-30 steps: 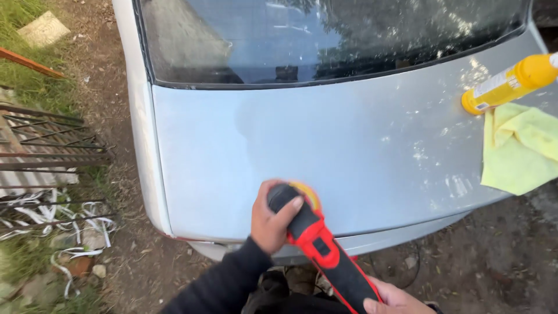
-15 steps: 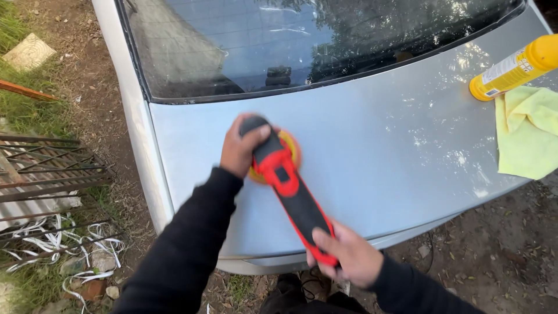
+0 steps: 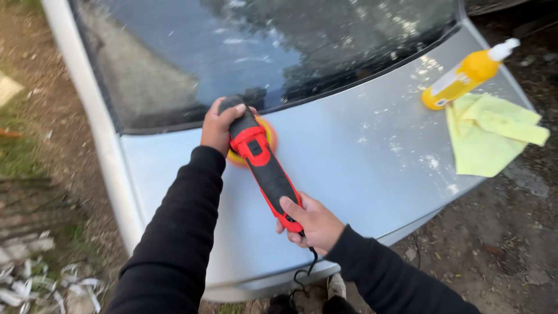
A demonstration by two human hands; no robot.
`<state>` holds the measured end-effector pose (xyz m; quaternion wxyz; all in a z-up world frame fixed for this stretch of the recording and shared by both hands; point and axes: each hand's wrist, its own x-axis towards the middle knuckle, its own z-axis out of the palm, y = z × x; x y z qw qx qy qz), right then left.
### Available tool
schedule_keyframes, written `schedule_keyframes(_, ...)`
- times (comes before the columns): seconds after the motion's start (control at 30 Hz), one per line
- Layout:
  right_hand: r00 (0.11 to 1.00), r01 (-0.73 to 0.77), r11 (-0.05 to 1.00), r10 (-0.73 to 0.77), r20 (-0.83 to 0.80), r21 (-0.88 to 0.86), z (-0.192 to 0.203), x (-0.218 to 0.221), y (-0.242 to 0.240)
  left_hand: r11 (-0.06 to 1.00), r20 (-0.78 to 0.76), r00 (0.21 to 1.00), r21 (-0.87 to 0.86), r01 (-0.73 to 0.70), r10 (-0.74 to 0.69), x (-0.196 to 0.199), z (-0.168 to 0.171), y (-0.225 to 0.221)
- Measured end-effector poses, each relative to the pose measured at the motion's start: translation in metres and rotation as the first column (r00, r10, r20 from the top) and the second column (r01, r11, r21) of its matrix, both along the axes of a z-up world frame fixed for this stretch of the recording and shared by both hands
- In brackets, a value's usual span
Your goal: Polishing the surface of a car's trunk using a power buffer and liquid polish.
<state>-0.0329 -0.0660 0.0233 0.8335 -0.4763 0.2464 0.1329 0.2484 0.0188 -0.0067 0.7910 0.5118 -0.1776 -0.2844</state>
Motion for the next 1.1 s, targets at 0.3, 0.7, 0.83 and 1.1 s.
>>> schedule_keyframes(0.3, 0.97, 0.236, 0.971, -0.237, 0.048, 0.027, -0.014, -0.045, -0.086, 0.972, 0.203, 0.951, 0.027, 0.232, -0.232, -0.019, -0.013, -0.148)
schedule_keyframes(0.7, 0.961, 0.275, 0.95, -0.276, -0.014, 0.15, -0.018, -0.063, 0.001, 0.938, 0.241, 0.916, 0.21, 0.274, -0.321, -0.046, -0.012, -0.091)
schedule_keyframes(0.83, 1.0, 0.026, 0.981, -0.025, -0.006, 0.191, -0.029, -0.045, 0.021, 0.988, 0.076, 0.986, 0.055, 0.146, -0.15, -0.035, -0.007, 0.0)
schedule_keyframes(1.1, 0.972, -0.234, 0.971, 0.234, 0.012, 0.048, -0.009, -0.064, 0.015, 0.981, 0.07, 0.983, 0.082, -0.178, 0.172, -0.093, -0.004, 0.076)
